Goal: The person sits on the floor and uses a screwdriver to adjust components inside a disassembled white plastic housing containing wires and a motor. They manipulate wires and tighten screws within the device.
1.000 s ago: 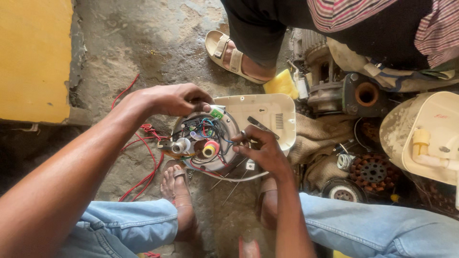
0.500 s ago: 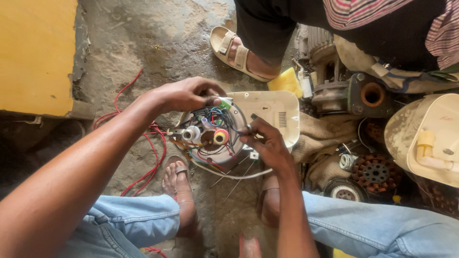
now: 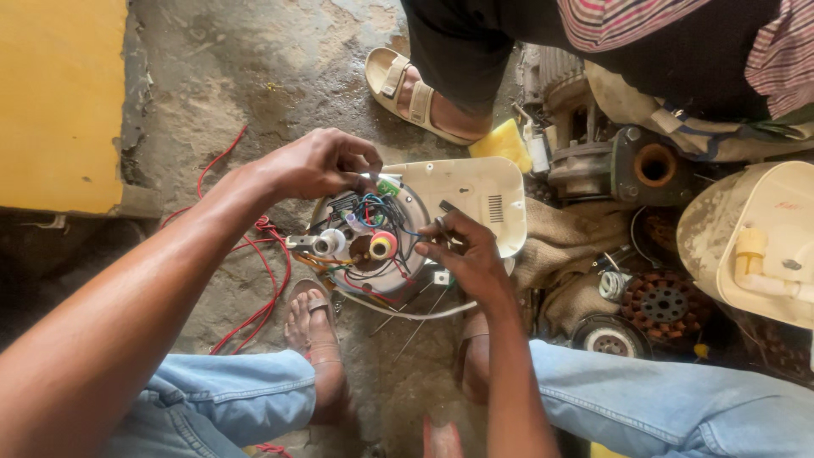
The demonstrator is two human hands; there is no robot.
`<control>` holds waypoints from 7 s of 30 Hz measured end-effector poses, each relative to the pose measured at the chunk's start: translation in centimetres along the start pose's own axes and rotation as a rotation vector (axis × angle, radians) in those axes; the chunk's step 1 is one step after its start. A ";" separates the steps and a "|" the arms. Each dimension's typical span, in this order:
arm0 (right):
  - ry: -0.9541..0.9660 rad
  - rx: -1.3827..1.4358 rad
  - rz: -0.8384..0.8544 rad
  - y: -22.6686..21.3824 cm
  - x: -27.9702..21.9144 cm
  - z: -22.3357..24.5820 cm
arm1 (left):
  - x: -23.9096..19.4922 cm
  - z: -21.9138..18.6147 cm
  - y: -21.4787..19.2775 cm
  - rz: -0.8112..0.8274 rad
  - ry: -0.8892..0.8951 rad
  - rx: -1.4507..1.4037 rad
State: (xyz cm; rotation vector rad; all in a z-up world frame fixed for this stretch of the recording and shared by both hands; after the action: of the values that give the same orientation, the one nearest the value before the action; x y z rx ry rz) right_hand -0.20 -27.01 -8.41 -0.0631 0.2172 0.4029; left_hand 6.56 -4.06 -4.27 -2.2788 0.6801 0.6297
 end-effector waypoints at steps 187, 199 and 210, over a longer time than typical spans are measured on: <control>-0.179 -1.211 0.796 6.0 11.5 16.9 | 0.3 1.9 2.5 0.042 -0.005 -0.232; 0.024 -1.131 0.655 8.0 13.3 16.3 | -1.4 1.4 3.1 0.070 0.049 -0.194; -0.192 -1.058 0.650 11.1 13.0 15.6 | -1.9 2.2 3.2 0.015 0.093 -0.247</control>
State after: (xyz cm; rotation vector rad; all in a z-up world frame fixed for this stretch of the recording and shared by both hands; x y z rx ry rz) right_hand 10.13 -10.19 3.66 -1.0083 -0.1980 1.1348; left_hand 2.66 -4.00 -6.06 -2.5466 0.6971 0.6479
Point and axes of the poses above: each hand's wrist, its own x-axis towards the middle knuckle, its own y-axis out of the palm, z = x × y, the point moved 8 cm from there along x, towards the middle knuckle, and after that the axes turned 8 degrees about -y, right-handed, at the moved point
